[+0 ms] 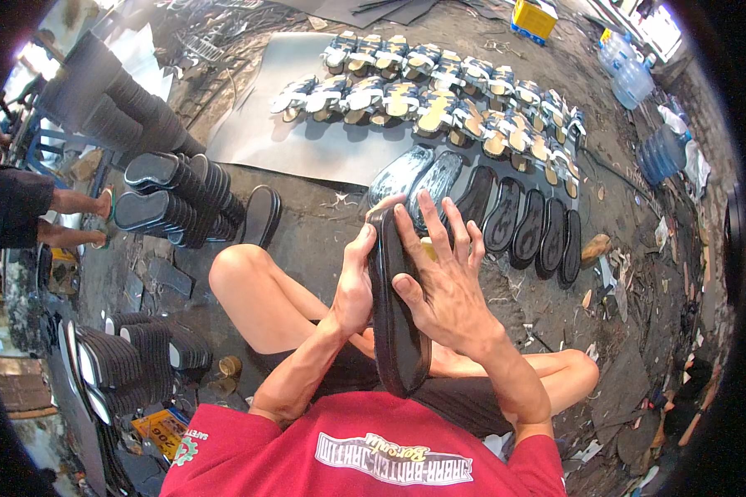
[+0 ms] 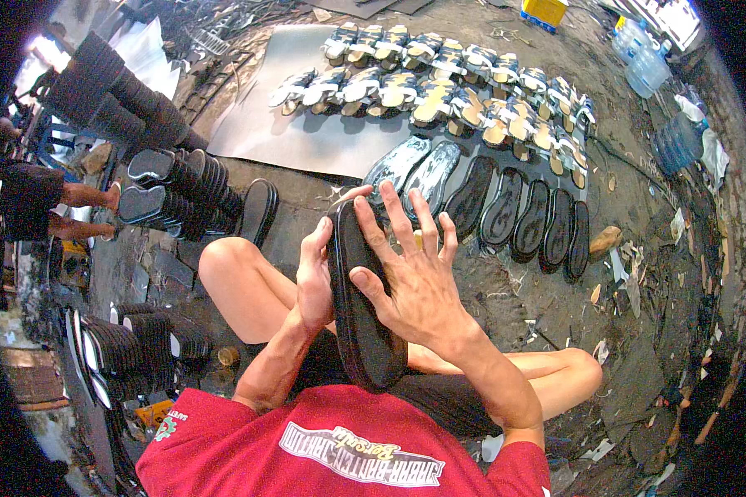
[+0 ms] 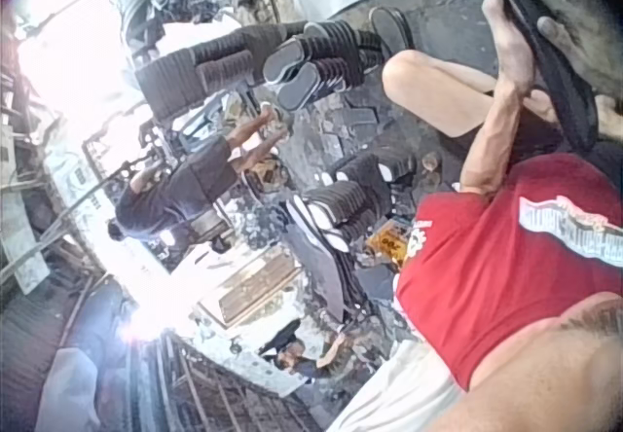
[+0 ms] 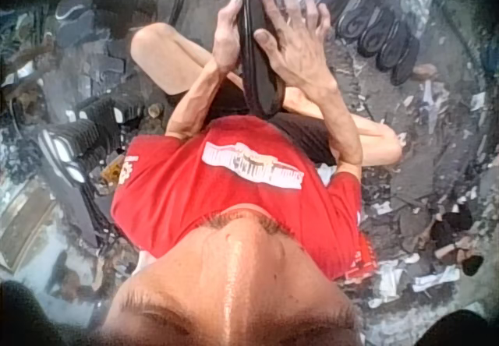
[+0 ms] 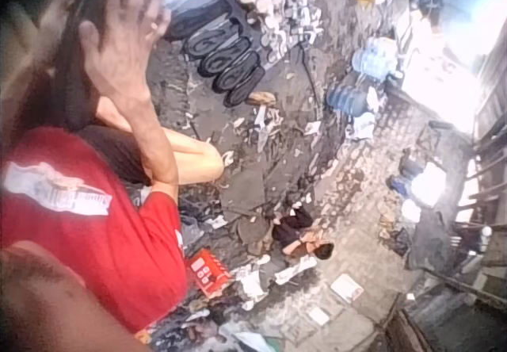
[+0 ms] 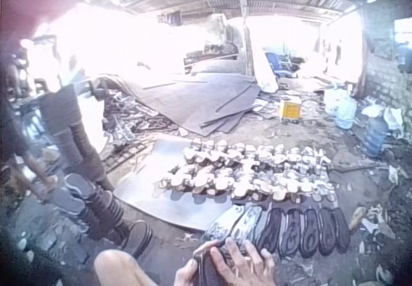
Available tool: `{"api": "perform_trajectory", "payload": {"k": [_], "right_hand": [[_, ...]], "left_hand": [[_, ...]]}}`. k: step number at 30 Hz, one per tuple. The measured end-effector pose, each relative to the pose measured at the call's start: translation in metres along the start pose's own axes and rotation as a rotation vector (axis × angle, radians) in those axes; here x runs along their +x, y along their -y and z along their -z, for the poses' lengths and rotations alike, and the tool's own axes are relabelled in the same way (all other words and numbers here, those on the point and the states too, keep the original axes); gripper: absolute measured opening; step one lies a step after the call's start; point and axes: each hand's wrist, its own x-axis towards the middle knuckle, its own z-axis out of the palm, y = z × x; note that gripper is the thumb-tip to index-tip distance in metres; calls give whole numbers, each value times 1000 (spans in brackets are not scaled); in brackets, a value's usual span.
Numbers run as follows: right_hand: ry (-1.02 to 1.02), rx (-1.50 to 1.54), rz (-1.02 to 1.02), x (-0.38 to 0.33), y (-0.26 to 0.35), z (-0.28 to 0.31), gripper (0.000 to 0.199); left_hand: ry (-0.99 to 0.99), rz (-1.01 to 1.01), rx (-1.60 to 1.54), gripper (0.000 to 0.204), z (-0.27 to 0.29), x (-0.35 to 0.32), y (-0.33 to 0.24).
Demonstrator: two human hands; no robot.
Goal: The person sits on the ground and repeatedly applies a yellowish liquid from a small container onto the soles of black sandals using a sponge. They handle multiple sandals one at a time, rubbing the liquid into the sole surface and placing each treated sandal on the ground.
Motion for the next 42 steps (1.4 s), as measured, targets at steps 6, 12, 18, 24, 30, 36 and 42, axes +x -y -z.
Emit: {"api": "perform_trajectory", "payload": {"k": [6, 12, 18, 24, 30, 36, 42], "right_hand": [[13, -98, 26, 2, -6, 0, 71], [32, -207, 66, 6, -15, 2, 69], [62, -298, 130, 8, -21, 10, 71], [107, -311, 203, 13, -25, 19, 71], [112, -353, 283, 12, -22, 20, 73], [104, -327, 331, 7, -13, 18, 70], [210, -158, 419, -11, 7, 24, 63]], "left_hand": [[39, 120, -106, 62, 5, 3, -5], [44, 250, -124, 64, 20, 11, -6], [42, 327, -226, 64, 37, 20, -2], [169, 406, -551, 59, 62, 25, 7], [111, 424, -448, 57, 61, 28, 6], [242, 270, -501, 62, 50, 31, -4], [151, 278, -367, 64, 62, 42, -3]]}}
